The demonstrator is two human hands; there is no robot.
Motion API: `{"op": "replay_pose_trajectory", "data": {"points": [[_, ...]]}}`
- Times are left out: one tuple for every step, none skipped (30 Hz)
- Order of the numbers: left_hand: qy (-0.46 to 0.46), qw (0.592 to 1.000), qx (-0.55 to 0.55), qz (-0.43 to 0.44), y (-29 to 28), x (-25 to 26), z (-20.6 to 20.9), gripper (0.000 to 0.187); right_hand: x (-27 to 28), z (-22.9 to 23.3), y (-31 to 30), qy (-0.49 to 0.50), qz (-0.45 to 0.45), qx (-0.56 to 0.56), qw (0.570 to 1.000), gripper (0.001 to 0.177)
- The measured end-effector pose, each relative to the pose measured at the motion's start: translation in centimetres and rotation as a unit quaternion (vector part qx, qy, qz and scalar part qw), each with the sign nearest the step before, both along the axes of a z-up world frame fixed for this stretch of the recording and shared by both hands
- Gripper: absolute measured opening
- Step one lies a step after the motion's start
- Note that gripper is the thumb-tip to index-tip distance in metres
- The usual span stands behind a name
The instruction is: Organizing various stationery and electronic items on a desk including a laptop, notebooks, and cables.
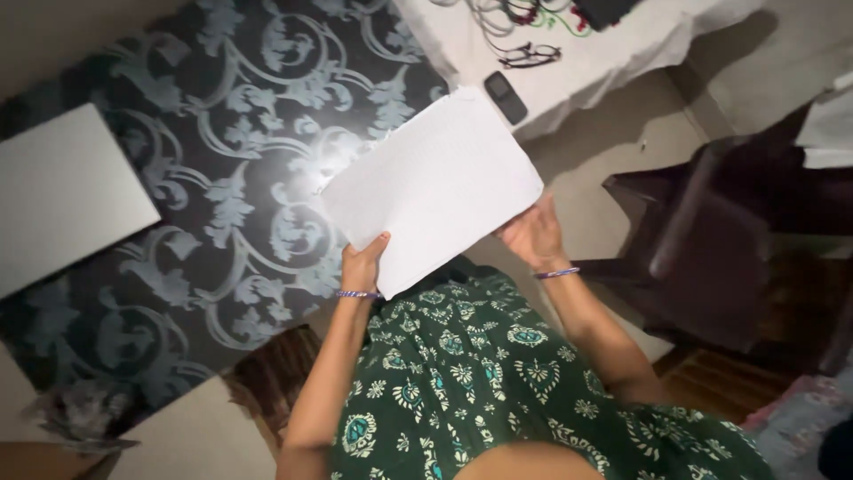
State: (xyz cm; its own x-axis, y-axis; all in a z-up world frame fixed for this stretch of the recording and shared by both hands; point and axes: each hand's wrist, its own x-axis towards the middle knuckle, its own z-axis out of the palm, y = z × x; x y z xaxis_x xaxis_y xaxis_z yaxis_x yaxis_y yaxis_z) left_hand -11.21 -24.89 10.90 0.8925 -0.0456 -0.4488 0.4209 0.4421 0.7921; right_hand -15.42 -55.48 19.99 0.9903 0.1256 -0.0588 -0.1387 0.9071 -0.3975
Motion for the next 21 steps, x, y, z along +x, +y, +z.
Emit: {"op": "replay_pose_trajectory", "data": {"points": [[0.002,1.000,-0.002,-0.001,-1.5,-0.9,-0.2,0.045,-1.1,-1.6,-0.2,0.002,-0.001,-0.002,1.000,0.075],[-0.008,1.000,-0.016,0.006,-3.0,-1.6,-0.3,0.043,-1.9,-3.1,-0.5,0.065,-0.032,-0.067,0.995,0.067],[-0.018,0.999,-0.030,0.013,-4.5,-2.4,-0.5,0.042,-2.8,-4.6,-0.8,0.127,-0.063,-0.131,0.981,0.060],[-0.020,0.999,-0.034,0.015,-6.0,-3.0,-1.0,0.042,-3.4,-4.4,-0.6,0.125,-0.062,-0.134,0.981,0.060],[-0.019,1.000,-0.012,0.013,-7.6,-3.6,-1.6,0.040,-4.0,-4.2,-0.5,0.147,-0.054,-0.155,0.975,0.059],[-0.016,1.000,0.011,0.010,-8.9,-4.6,-2.1,0.039,-5.0,-4.1,-0.1,0.172,-0.047,-0.175,0.968,0.058],[-0.015,1.000,0.009,0.011,-10.4,-5.5,-2.7,0.039,-5.9,-4.3,-0.7,0.173,-0.047,-0.177,0.968,0.058],[-0.019,1.000,-0.012,0.008,-11.7,-6.3,-3.2,0.039,-6.8,-4.7,-1.0,0.187,-0.070,-0.204,0.958,0.054],[-0.023,0.999,-0.033,0.005,-13.0,-7.1,-3.7,0.040,-7.6,-4.9,-1.3,0.200,-0.092,-0.231,0.948,0.051],[-0.024,0.999,-0.033,0.001,-14.4,-7.7,-3.8,0.040,-8.3,-4.7,-2.3,0.200,-0.096,-0.231,0.947,0.051],[-0.014,1.000,-0.004,-0.010,-15.8,-8.3,-3.8,0.039,-8.9,-4.4,-3.3,0.207,-0.115,-0.229,0.944,0.050],[-0.003,0.999,0.023,-0.024,-17.2,-8.8,-3.8,0.038,-9.7,-4.1,-4.2,0.215,-0.136,-0.227,0.940,0.049],[-0.003,0.999,0.022,-0.030,-18.4,-9.3,-3.4,0.038,-10.3,-4.0,-5.5,0.216,-0.142,-0.227,0.939,0.049],[-0.006,0.999,0.011,-0.038,-19.4,-9.9,-2.9,0.039,-11.2,-3.9,-6.6,0.215,-0.148,-0.227,0.938,0.048],[-0.009,0.999,0.000,-0.047,-20.5,-10.5,-2.4,0.040,-12.0,-3.8,-7.8,0.214,-0.155,-0.227,0.937,0.048],[-0.009,0.999,0.000,-0.053,-21.3,-10.6,-1.6,0.040,-12.5,-3.9,-8.7,0.215,-0.161,-0.225,0.937,0.048],[0.000,0.997,0.004,-0.075,-22.1,-10.6,-0.7,0.039,-13.0,-3.9,-9.5,0.215,-0.173,-0.226,0.934,0.047],[0.009,0.995,0.008,-0.098,-22.6,-10.5,0.1,0.038,-13.3,-4.0,-10.2,0.214,-0.184,-0.227,0.932,0.046],[0.008,0.995,0.009,-0.104,-23.3,-10.4,0.5,0.038,-13.5,-3.5,-10.6,0.214,-0.190,-0.224,0.932,0.046],[0.002,0.993,0.010,-0.120,-23.8,-10.2,0.9,0.038,-13.6,-3.1,-11.0,0.217,-0.193,-0.215,0.932,0.045],[-0.005,0.991,0.011,-0.135,-24.4,-9.8,1.4,0.038,-13.6,-2.6,-11.4,0.220,-0.196,-0.206,0.933,0.045]]}}
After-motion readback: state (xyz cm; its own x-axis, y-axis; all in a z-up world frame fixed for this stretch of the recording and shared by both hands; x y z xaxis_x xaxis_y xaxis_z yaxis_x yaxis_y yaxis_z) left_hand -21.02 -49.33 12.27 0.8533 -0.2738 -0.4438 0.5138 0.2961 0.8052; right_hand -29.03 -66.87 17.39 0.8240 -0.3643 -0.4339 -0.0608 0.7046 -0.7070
